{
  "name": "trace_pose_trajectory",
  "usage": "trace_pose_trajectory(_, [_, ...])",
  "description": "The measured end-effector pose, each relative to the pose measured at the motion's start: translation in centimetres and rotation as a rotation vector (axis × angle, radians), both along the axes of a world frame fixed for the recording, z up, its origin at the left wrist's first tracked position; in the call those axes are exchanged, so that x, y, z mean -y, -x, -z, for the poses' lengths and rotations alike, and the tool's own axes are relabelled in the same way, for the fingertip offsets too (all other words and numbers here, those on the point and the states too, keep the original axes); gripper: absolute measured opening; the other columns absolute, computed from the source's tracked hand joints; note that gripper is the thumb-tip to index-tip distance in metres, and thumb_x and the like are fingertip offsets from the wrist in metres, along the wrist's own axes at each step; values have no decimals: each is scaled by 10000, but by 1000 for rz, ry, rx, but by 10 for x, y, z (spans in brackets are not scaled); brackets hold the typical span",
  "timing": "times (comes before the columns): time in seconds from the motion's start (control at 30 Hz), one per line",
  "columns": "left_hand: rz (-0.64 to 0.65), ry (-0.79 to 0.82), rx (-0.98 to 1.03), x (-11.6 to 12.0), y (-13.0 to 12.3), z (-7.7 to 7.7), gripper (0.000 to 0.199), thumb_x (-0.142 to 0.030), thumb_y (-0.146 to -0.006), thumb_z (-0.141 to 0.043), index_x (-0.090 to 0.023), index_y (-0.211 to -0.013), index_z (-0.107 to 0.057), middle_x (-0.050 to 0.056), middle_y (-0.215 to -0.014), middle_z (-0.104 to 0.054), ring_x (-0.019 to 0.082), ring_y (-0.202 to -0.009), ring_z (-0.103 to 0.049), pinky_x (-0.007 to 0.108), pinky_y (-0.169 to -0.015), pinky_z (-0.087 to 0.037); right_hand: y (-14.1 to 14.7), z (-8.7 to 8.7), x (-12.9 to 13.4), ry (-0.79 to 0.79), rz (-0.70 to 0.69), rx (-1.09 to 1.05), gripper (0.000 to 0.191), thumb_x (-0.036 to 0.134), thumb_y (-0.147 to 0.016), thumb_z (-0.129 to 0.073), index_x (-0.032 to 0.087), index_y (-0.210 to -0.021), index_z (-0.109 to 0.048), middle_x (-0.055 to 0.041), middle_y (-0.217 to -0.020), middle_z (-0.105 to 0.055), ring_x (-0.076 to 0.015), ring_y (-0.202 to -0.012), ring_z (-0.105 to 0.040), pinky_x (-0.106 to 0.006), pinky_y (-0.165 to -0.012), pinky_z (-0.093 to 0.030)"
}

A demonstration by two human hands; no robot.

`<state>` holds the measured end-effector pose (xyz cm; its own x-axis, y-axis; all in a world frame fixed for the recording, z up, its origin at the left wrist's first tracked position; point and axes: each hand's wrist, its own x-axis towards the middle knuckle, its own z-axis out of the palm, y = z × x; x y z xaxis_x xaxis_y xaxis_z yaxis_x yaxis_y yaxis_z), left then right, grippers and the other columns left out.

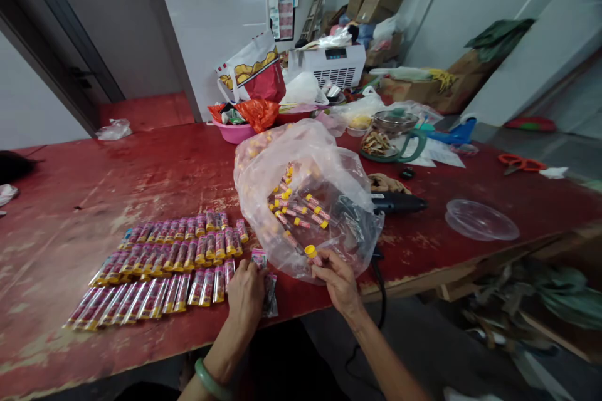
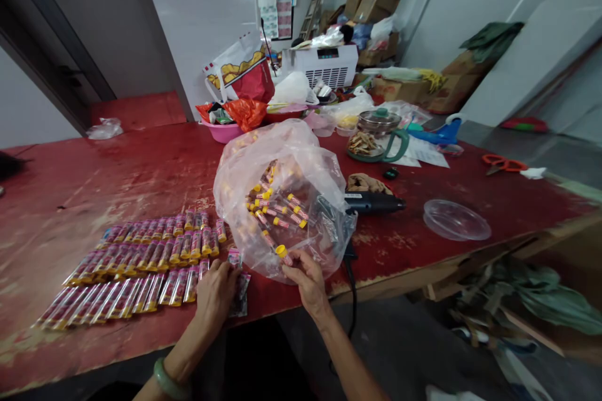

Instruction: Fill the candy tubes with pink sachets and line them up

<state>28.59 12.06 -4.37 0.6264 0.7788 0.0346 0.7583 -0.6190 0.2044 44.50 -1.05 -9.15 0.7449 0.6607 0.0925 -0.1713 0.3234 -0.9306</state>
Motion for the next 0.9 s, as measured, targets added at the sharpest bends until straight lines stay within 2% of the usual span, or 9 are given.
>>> trace_pose_trajectory(0.13, [-50,-25,23,2,-5,4,217,-323,-958,-534,-132,-968,-636,96,-996,-625,217,-839,-634,299,-622,-431,0,0,0,5,-11,-11,266,363,-646,-772,179,-778,-632,-14,-744,-568,-144,-641,-493,-221,-552,-398])
trace_pose_trajectory(0.37, [-77,-12,29,-7,-10,11,184,-223,-955,-522,-145,-932,-687,77,-905,-669,215,-760,-644,316,-598,-380,1,1,0,24,-21,-3,261,343,-656,-785,184,-813,-650,-4,-748,-561,-132,-655,-465,-209,-561,-366])
trace_pose_trajectory(0.43, [-73,-13,32,-10,-9,7,209,-196,-956,-506,-145,-891,-699,76,-892,-679,218,-783,-651,316,-598,-371,1,1,0,24,-27,0,255,348,-661,-783,187,-802,-646,-2,-742,-558,-131,-650,-459,-210,-553,-354])
trace_pose_trajectory(0.53, [-76,-14,46,-9,-4,-8,254,-220,-975,-477,-148,-885,-704,77,-918,-687,213,-813,-654,311,-601,-370,1,2,0,23,-25,1,254,350,-662,-783,195,-808,-646,4,-742,-553,-133,-654,-461,-215,-560,-352])
trace_pose_trajectory(0.63, [-94,-9,56,1,3,-24,260,-268,-986,-469,-171,-945,-707,68,-970,-688,201,-826,-656,298,-602,-379,0,4,0,23,-22,3,263,352,-649,-792,194,-795,-641,7,-746,-553,-139,-671,-474,-223,-586,-367])
trace_pose_trajectory(0.7, [-96,5,44,10,8,-30,235,-271,-976,-495,-182,-953,-711,63,-962,-689,201,-817,-660,291,-603,-385,-1,5,0,30,-24,4,269,356,-647,-796,192,-792,-639,3,-751,-566,-140,-664,-477,-227,-587,-371])
trace_pose_trajectory(0.83, [-61,47,-5,27,13,-21,178,-232,-940,-558,-163,-874,-709,70,-914,-684,212,-793,-671,285,-572,-377,-2,7,0,47,-18,-2,286,364,-646,-802,191,-807,-642,-5,-754,-593,-143,-656,-488,-229,-583,-376])
trace_pose_trajectory(0.9, [-51,57,-13,32,17,-14,160,-269,-921,-600,-146,-893,-699,85,-948,-679,222,-816,-673,283,-570,-381,-2,6,0,50,-14,-10,297,372,-640,-804,190,-809,-642,-6,-753,-599,-142,-655,-492,-228,-585,-382])
